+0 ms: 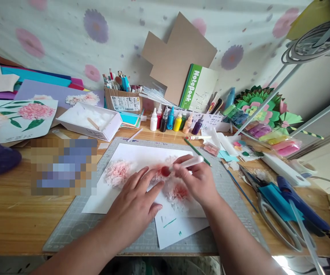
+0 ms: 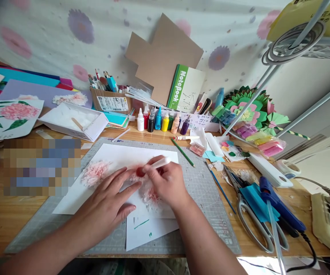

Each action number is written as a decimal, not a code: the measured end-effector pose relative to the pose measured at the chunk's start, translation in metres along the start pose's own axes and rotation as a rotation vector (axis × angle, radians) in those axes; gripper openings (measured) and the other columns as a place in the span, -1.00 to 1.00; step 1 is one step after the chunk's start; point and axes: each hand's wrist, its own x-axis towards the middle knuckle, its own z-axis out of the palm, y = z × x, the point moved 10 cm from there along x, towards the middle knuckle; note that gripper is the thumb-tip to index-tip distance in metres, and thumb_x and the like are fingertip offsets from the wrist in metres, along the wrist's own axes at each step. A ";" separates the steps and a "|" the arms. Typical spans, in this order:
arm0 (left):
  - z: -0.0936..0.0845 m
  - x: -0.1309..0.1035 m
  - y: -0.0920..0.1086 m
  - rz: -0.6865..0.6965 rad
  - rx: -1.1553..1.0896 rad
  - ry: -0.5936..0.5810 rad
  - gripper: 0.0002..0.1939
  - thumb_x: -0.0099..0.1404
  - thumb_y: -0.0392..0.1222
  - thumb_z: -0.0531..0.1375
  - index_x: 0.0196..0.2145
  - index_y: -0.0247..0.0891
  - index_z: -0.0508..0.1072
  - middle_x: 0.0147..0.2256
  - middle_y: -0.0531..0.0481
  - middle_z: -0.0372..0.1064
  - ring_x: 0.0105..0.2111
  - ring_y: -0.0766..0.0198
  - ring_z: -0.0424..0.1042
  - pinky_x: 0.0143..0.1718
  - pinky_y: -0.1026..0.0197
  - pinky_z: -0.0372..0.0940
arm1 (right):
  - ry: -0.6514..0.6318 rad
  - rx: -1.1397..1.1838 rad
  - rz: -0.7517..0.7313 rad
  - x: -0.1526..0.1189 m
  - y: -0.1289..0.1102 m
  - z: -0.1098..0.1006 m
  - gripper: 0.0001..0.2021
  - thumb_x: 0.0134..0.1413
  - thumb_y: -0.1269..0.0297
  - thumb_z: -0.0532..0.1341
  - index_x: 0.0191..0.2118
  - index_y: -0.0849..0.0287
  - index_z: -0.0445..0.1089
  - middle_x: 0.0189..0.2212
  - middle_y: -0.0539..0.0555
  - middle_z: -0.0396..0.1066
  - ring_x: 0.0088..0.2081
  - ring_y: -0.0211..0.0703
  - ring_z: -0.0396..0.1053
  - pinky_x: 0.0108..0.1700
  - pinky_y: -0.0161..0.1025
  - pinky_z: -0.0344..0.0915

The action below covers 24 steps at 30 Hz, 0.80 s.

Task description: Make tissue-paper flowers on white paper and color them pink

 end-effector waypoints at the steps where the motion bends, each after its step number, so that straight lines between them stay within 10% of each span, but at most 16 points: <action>1: 0.000 0.000 0.000 -0.001 0.008 0.001 -0.59 0.24 -0.21 0.19 0.06 -0.09 0.40 0.21 -0.11 0.14 0.22 -0.07 0.08 0.19 -0.16 0.15 | 0.083 0.013 0.017 0.000 0.002 -0.009 -0.79 0.14 0.17 0.19 -0.42 0.18 0.42 -0.49 0.03 0.48 -0.49 -0.27 0.37 -0.44 -0.34 0.25; 15: -0.006 -0.003 0.000 0.048 0.043 0.097 -0.66 0.26 -0.22 0.14 0.01 -0.23 0.41 0.11 -0.19 0.27 0.14 -0.04 0.21 0.12 -0.13 0.23 | -0.031 -0.083 -0.035 0.000 -0.006 -0.007 -0.82 0.08 0.28 0.23 -0.51 0.16 0.42 -0.52 0.01 0.47 -0.50 -0.28 0.35 -0.43 -0.35 0.23; 24: -0.050 -0.018 -0.007 0.087 -0.105 0.374 -0.78 0.29 -0.40 0.08 -0.16 -0.25 0.43 -0.20 -0.05 0.47 -0.16 0.23 0.44 -0.04 0.18 0.31 | 0.029 -0.111 -0.102 -0.003 -0.015 -0.006 -0.83 0.12 0.30 0.21 -0.46 0.14 0.45 -0.43 0.03 0.49 -0.41 -0.24 0.39 -0.33 -0.32 0.27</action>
